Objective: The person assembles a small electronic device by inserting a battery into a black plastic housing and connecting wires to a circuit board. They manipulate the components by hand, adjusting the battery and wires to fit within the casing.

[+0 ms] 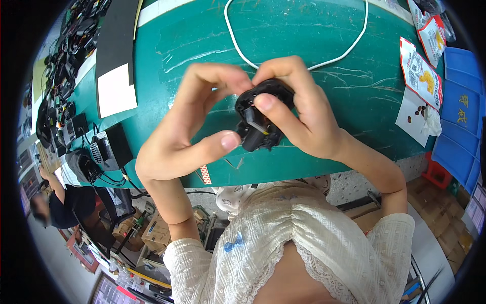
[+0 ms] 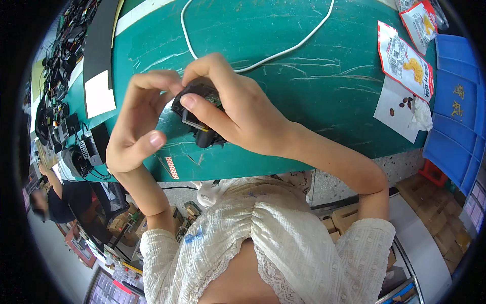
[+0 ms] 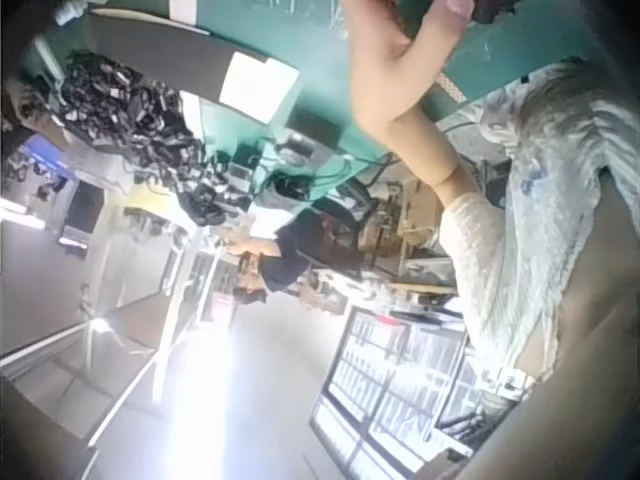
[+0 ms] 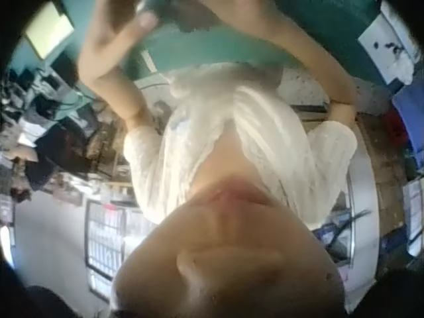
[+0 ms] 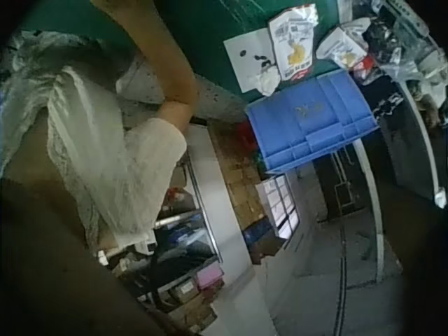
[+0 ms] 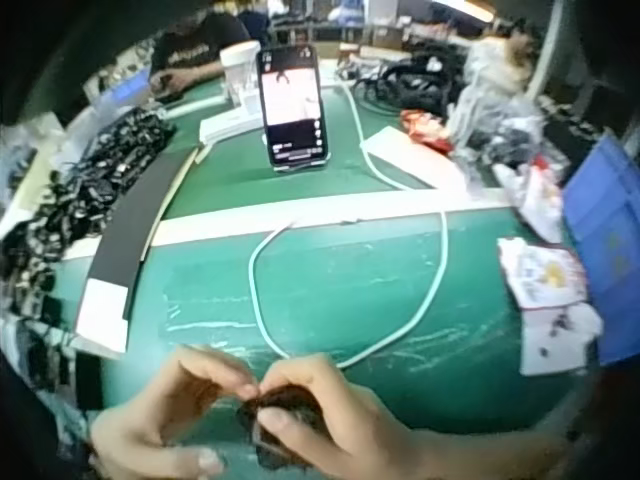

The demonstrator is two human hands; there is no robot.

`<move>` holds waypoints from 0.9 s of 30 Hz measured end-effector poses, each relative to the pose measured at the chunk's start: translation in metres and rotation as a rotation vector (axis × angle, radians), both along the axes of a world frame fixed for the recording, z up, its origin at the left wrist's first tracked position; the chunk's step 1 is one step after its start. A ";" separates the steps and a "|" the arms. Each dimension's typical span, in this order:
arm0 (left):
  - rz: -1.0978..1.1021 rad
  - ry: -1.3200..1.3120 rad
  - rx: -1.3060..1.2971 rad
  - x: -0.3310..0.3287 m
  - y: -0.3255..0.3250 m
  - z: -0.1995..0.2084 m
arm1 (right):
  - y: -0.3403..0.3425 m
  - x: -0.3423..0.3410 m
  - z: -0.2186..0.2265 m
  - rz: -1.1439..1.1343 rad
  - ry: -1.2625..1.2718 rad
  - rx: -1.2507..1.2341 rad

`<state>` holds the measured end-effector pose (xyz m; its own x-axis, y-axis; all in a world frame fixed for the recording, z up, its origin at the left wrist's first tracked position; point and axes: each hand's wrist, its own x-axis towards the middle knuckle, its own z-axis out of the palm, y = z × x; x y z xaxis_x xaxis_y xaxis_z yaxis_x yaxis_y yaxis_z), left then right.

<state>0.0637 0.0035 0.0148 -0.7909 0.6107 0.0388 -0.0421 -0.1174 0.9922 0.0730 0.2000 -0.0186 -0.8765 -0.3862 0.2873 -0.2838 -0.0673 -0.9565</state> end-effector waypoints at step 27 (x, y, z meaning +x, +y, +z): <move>0.272 -0.070 0.028 0.021 0.049 -0.004 | 0.007 0.001 -0.009 -0.179 0.274 -0.086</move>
<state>0.0843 0.0522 0.0109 -0.9269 0.3753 -0.0081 -0.0739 -0.1613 0.9841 0.0740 0.2069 -0.0277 -0.8143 -0.1973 0.5459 -0.5438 -0.0698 -0.8363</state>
